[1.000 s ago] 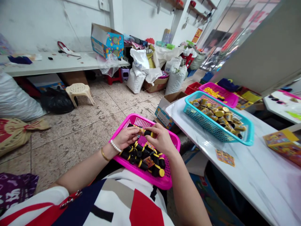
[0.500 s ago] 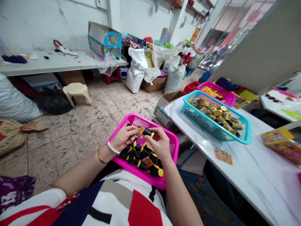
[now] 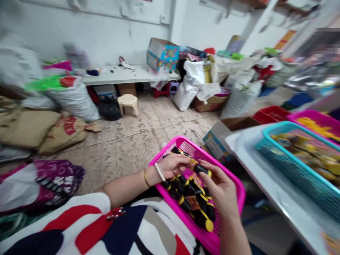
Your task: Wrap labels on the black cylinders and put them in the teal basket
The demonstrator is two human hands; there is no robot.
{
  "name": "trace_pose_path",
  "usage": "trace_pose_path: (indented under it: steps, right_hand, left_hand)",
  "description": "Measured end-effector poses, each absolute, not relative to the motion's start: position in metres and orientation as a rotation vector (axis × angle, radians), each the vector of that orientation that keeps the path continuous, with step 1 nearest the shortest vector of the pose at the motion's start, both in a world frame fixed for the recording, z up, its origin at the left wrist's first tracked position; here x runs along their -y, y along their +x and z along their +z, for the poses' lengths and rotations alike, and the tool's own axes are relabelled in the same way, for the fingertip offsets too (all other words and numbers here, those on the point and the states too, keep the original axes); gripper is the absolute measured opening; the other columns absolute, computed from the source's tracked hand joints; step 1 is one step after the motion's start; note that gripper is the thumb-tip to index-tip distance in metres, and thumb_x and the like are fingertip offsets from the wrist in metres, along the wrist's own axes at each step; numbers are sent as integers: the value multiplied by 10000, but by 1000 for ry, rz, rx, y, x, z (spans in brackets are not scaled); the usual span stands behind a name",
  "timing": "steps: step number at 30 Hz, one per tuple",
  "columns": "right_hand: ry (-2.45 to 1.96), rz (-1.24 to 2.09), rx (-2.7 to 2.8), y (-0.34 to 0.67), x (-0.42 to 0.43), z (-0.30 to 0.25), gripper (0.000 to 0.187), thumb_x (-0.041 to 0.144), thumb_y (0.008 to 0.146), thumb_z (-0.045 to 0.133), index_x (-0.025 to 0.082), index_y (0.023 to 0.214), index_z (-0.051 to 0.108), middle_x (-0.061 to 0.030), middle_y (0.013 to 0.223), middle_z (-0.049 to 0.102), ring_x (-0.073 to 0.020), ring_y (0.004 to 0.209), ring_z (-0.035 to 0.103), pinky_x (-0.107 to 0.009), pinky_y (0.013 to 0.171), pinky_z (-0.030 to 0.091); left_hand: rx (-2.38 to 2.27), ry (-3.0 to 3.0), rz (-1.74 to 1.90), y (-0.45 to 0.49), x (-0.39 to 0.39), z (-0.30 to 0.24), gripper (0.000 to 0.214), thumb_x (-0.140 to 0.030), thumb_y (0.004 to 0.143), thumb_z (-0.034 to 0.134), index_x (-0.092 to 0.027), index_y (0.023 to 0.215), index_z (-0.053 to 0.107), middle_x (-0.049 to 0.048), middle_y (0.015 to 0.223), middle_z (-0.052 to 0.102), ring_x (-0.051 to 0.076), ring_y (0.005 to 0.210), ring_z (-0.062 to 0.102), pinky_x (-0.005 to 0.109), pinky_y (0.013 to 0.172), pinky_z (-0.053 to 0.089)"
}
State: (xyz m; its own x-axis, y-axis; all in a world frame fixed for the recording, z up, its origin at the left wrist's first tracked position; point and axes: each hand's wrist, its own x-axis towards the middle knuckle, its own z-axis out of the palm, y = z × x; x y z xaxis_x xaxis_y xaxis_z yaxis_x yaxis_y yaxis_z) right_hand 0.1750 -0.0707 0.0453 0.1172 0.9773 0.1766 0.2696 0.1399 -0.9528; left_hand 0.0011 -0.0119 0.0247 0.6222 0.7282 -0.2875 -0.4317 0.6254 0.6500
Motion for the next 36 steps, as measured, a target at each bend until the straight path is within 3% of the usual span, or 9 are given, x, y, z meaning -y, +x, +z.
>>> trace_pose_path:
  steps: [4, 8, 12, 17, 23, 26, 30, 36]
  right_hand:
    - [-1326, 857, 1428, 172, 69, 48, 243, 326, 739, 724, 216, 950, 675, -82, 978, 719, -228, 820, 680, -359, 711, 561]
    - [-1457, 612, 1600, 165, 74, 49, 235, 328, 761, 701, 220, 964, 650, -42, 813, 701, -178, 645, 628, -304, 594, 526]
    - [-1447, 496, 1611, 161, 77, 44, 243, 306, 771, 691, 220, 987, 618, -56, 926, 685, -199, 779, 645, -335, 724, 540]
    - [-1337, 561, 1539, 156, 79, 39, 249, 280, 774, 690, 224, 1003, 610, -72, 999, 672, -225, 915, 645, -383, 838, 531]
    - [-1290, 562, 1634, 160, 84, 40, 307, 227, 807, 649, 277, 1110, 654, -73, 1106, 580, -220, 1045, 584, -363, 869, 526]
    - [-1329, 579, 1634, 164, 89, 39, 354, 221, 840, 603, 304, 1183, 636, -73, 1086, 551, -204, 992, 594, -325, 785, 552]
    - [-1330, 572, 1658, 168, 93, 40, 455, 188, 825, 620, 293, 1265, 564, -62, 1093, 593, -191, 933, 634, -338, 840, 547]
    - [-1305, 445, 1751, 169, 92, 43, 264, 216, 806, 666, 235, 1066, 621, -47, 972, 680, -201, 899, 658, -342, 826, 536]
  left_hand:
    - [-592, 517, 747, 1, 11, 22, 136, -206, 716, 687, -83, 772, 677, 46, 717, 654, 8, 404, 393, 158, 338, 145]
    - [-585, 579, 760, 0, 14, 17, 171, -249, 713, 710, -95, 759, 652, 29, 708, 635, 6, 405, 386, 157, 340, 142]
    - [-663, 639, 850, 1, 16, 19, 233, -291, 701, 744, -103, 791, 639, 5, 674, 597, 15, 424, 395, 153, 343, 168]
    - [-681, 790, 903, -5, 16, 27, 439, -349, 692, 776, -154, 1049, 610, 35, 837, 628, 96, 648, 588, 158, 455, 376]
    - [-579, 910, 713, -14, 8, 25, 364, -321, 648, 810, -105, 887, 640, 9, 757, 591, 75, 580, 555, 197, 522, 431]
    - [-592, 996, 706, -14, 9, 23, 344, -322, 647, 807, -111, 855, 634, 3, 721, 593, 81, 565, 550, 206, 522, 427]
    - [-629, 1057, 699, -9, 14, 23, 355, -326, 646, 804, -113, 881, 645, -3, 672, 601, 84, 548, 541, 207, 521, 427]
    - [-657, 1154, 696, -2, 22, 30, 343, -285, 620, 824, -110, 871, 668, 14, 732, 641, 101, 647, 574, 211, 606, 448]
